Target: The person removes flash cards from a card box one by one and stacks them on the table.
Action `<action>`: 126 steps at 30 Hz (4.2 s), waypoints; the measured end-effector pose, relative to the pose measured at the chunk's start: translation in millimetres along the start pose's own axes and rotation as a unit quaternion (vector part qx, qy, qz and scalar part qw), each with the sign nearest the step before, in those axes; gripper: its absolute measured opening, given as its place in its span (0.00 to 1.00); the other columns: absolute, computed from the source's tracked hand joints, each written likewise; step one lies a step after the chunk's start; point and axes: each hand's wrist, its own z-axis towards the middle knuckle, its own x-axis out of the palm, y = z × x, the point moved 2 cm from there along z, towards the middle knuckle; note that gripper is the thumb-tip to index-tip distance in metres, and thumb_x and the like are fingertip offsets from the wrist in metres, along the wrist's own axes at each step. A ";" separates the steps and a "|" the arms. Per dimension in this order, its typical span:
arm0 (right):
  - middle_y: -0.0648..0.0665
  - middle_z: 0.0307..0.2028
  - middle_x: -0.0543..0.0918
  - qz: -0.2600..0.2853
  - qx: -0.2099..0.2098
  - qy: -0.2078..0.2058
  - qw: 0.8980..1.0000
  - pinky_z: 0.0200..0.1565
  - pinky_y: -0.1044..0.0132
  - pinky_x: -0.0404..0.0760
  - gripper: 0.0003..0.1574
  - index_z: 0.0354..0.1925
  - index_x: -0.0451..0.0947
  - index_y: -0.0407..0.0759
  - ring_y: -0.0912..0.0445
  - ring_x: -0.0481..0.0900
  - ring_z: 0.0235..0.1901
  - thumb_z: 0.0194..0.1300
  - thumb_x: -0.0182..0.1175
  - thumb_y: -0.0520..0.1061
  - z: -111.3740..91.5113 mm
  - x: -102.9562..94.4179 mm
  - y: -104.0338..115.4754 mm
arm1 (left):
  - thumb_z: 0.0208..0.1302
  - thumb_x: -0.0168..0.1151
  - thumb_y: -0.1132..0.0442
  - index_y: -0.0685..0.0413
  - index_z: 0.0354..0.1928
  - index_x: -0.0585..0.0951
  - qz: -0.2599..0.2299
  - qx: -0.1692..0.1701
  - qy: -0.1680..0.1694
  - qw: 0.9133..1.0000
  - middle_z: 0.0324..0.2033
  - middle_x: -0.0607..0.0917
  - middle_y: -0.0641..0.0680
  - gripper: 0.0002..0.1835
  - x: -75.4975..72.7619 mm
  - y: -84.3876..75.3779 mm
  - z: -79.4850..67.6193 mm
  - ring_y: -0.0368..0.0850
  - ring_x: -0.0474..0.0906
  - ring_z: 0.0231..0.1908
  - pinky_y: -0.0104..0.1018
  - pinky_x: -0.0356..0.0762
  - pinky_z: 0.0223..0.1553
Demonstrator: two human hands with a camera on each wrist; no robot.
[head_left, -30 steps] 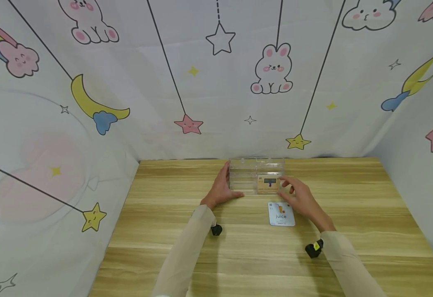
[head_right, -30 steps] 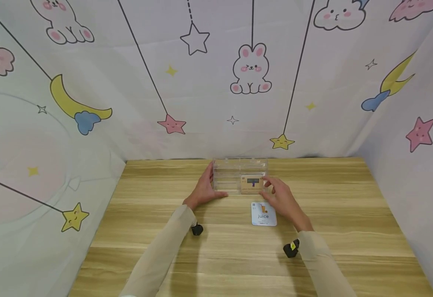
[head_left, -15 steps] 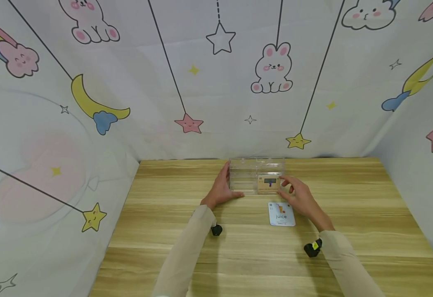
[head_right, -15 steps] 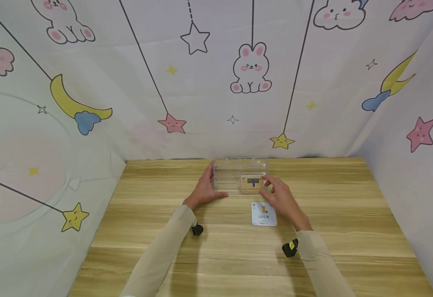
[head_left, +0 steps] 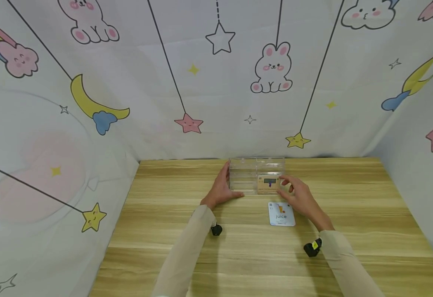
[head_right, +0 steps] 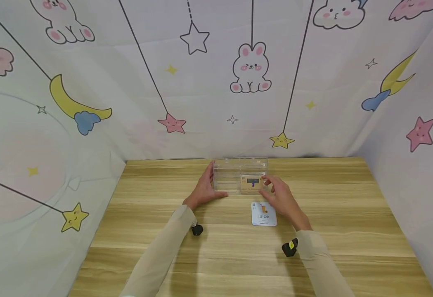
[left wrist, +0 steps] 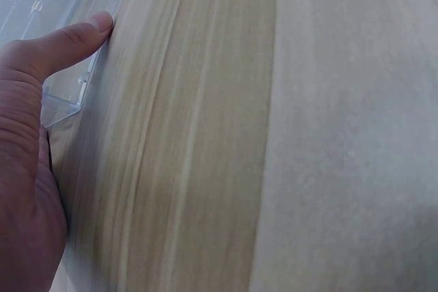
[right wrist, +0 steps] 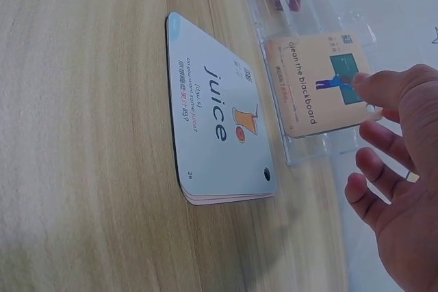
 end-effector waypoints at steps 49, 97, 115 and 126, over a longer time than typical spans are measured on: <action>0.41 0.49 0.85 0.040 -0.020 -0.037 0.998 0.37 0.64 0.82 0.13 0.53 0.82 0.40 0.49 0.78 0.42 0.70 0.68 0.37 13.7 5.3 4.4 | 0.47 0.88 0.53 0.47 0.84 0.38 -0.003 -0.005 0.000 1.000 0.81 0.50 0.56 0.75 -0.5 -1.1 0.6 0.49 0.53 0.78 0.36 0.60 0.74; 0.37 0.54 0.81 0.076 -0.022 -0.027 0.997 0.44 0.67 0.88 0.25 0.60 0.78 0.37 0.45 0.85 0.42 0.65 0.70 0.31 0.9 -17.0 2.7 | 0.45 0.88 0.51 0.46 0.84 0.39 -0.002 -0.003 -0.007 1.000 0.81 0.53 0.56 0.76 1.0 1.6 2.7 0.48 0.56 0.78 0.35 0.60 0.74; 0.32 0.59 0.79 0.123 0.039 0.044 0.991 0.44 0.65 0.88 0.29 0.64 0.76 0.33 0.44 0.85 0.45 0.66 0.69 0.32 -22.0 -12.3 -6.2 | 0.45 0.88 0.53 0.50 0.84 0.40 -0.004 0.002 -0.008 1.000 0.80 0.53 0.57 0.76 -0.8 -0.7 3.3 0.48 0.55 0.78 0.35 0.60 0.74; 0.30 0.59 0.78 0.133 0.071 0.064 0.986 0.43 0.65 0.87 0.28 0.64 0.76 0.32 0.45 0.85 0.43 0.67 0.69 0.34 -35.9 -7.5 -11.9 | 0.45 0.88 0.52 0.48 0.84 0.40 -0.001 -0.002 -0.009 1.000 0.81 0.53 0.56 0.76 0.3 1.1 4.0 0.46 0.55 0.77 0.33 0.60 0.74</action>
